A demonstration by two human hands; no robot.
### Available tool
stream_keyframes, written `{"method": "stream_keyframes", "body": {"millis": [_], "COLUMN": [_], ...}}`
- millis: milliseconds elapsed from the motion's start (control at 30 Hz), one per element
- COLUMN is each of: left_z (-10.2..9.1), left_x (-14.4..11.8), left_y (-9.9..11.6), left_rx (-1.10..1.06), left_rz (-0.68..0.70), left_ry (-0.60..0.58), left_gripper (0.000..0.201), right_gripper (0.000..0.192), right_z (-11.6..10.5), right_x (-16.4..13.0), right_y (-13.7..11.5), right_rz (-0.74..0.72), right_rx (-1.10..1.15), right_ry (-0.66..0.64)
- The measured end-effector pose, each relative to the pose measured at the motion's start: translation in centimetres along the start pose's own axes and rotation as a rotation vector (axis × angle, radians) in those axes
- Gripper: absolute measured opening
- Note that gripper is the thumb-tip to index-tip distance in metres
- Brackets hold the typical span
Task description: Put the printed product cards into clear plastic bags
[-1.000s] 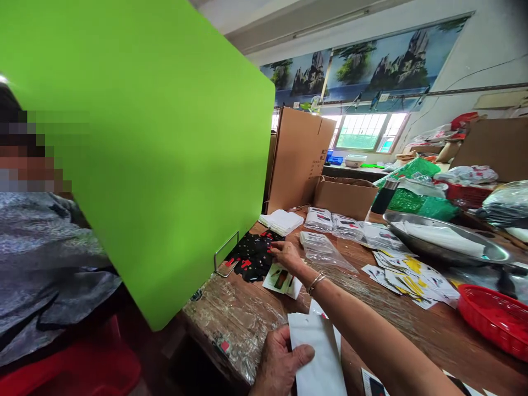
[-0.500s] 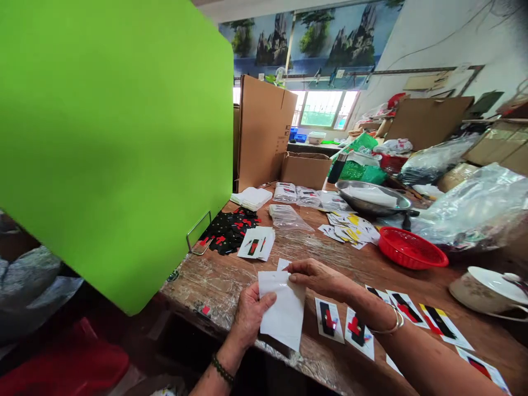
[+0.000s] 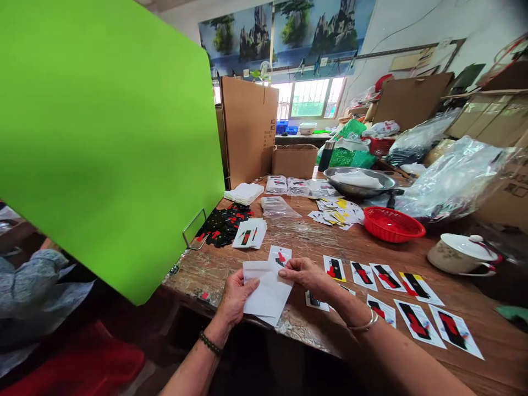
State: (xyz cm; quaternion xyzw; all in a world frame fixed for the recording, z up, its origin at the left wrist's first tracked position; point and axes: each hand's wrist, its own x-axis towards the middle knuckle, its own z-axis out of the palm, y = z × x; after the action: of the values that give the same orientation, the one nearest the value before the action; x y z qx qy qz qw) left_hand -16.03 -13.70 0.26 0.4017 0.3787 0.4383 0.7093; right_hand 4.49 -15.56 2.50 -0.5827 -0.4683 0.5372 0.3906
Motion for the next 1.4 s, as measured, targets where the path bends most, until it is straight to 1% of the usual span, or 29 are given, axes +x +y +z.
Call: {"method": "stream_keyframes", "body": {"millis": [67, 100, 133, 233, 267, 333, 400, 467, 533, 567, 600, 633, 700, 733, 767, 833, 900, 967, 1033, 1100, 1167, 1267, 1333, 1400], "left_z": [0.2, 0.3, 0.4, 0.5, 0.2, -0.6, -1.8, -2.9, -3.4, -3.4, -3.1, -2.7, -1.1, -0.1, 1.0, 3.4, 5.6, 7.3, 8.4, 9.1, 9.5, 9.8, 9.7, 9.5], "left_x": [0.0, 0.0, 0.0, 0.0, 0.1, 0.5, 1.3, 2.1, 2.9, 3.1, 3.1, 2.9, 1.7, 0.8, -0.3, -3.0, -5.6, -7.6, -8.8, -9.1, -9.0, -8.7, -8.5, -8.3], "left_y": [0.1, 0.2, 0.3, 0.7, 0.9, 1.4, 2.0, 2.8, 3.6, 4.0, 4.3, 4.5, 4.7, 4.6, 4.5, 4.0, 3.3, 2.5, 1.7, 0.9, 0.3, -0.1, -0.2, -0.3], "left_rx": [-0.006, -0.005, 0.002, 0.056, 0.080, 0.148, 0.299, 0.583, 0.807, 0.876, 0.931, 0.988, 1.139, 1.190, 1.188, 1.130, 1.058, 0.925, 0.734, 0.546, 0.425, 0.387, 0.387, 0.376], "left_rz": [0.013, 0.020, 0.024, 0.017, 0.012, 0.016, 0.054, 0.120, 0.165, 0.196, 0.250, 0.331, 0.552, 0.639, 0.672, 0.655, 0.636, 0.562, 0.435, 0.339, 0.303, 0.297, 0.292, 0.283], "left_ry": [0.025, 0.021, 0.007, -0.050, -0.051, -0.013, 0.066, 0.152, 0.196, 0.214, 0.240, 0.276, 0.342, 0.339, 0.281, 0.136, 0.072, 0.021, -0.040, -0.073, -0.062, -0.021, -0.016, -0.031], "left_gripper": [0.053, 0.054, 0.055, 0.055, 0.054, 0.052, 0.044, 0.029, 0.018, 0.018, 0.022, 0.028, 0.036, 0.033, 0.029, 0.022, 0.017, 0.014, 0.017, 0.023, 0.026, 0.026, 0.026, 0.025], "right_gripper": [0.019, 0.017, 0.015, 0.013, 0.012, 0.011, 0.015, 0.023, 0.029, 0.032, 0.036, 0.038, 0.042, 0.042, 0.043, 0.044, 0.044, 0.043, 0.039, 0.036, 0.034, 0.034, 0.032, 0.029], "right_z": [0.0, 0.1, 0.2, 0.7, 0.6, 0.2, -0.5, -1.3, -1.7, -1.8, -1.7, -1.6, -1.3, -1.1, -0.9, -0.4, 0.0, 0.4, 1.0, 1.5, 2.0, 2.3, 2.4, 2.5], "right_x": [-0.3, -0.4, -0.4, -0.3, -0.4, -0.6, -1.1, -1.8, -2.7, -3.2, -3.7, -4.1, -5.0, -5.4, -5.9, -6.9, -8.1, -9.4, -10.7, -11.5, -11.9, -11.9, -11.8, -11.9], "right_y": [0.3, 0.4, 0.6, 1.0, 1.1, 1.3, 1.5, 1.8, 2.3, 2.6, 2.9, 3.2, 3.6, 3.8, 3.9, 3.9, 3.6, 3.1, 2.5, 2.1, 1.9, 2.1, 2.3, 2.5], "right_rz": [0.010, 0.009, 0.007, 0.000, -0.010, -0.030, -0.028, -0.008, -0.003, -0.014, -0.026, -0.038, -0.069, -0.092, -0.116, -0.153, -0.170, -0.204, -0.276, -0.364, -0.446, -0.511, -0.509, -0.482], "right_rx": [0.095, 0.108, 0.094, -0.030, -0.065, -0.097, -0.072, -0.021, 0.037, 0.070, 0.098, 0.122, 0.157, 0.165, 0.171, 0.182, 0.184, 0.179, 0.149, 0.086, 0.019, -0.020, -0.008, 0.015], "right_ry": [-0.099, -0.105, -0.078, 0.065, 0.093, 0.117, 0.129, 0.113, 0.096, 0.103, 0.124, 0.154, 0.210, 0.229, 0.246, 0.284, 0.322, 0.358, 0.388, 0.422, 0.471, 0.519, 0.494, 0.440]}}
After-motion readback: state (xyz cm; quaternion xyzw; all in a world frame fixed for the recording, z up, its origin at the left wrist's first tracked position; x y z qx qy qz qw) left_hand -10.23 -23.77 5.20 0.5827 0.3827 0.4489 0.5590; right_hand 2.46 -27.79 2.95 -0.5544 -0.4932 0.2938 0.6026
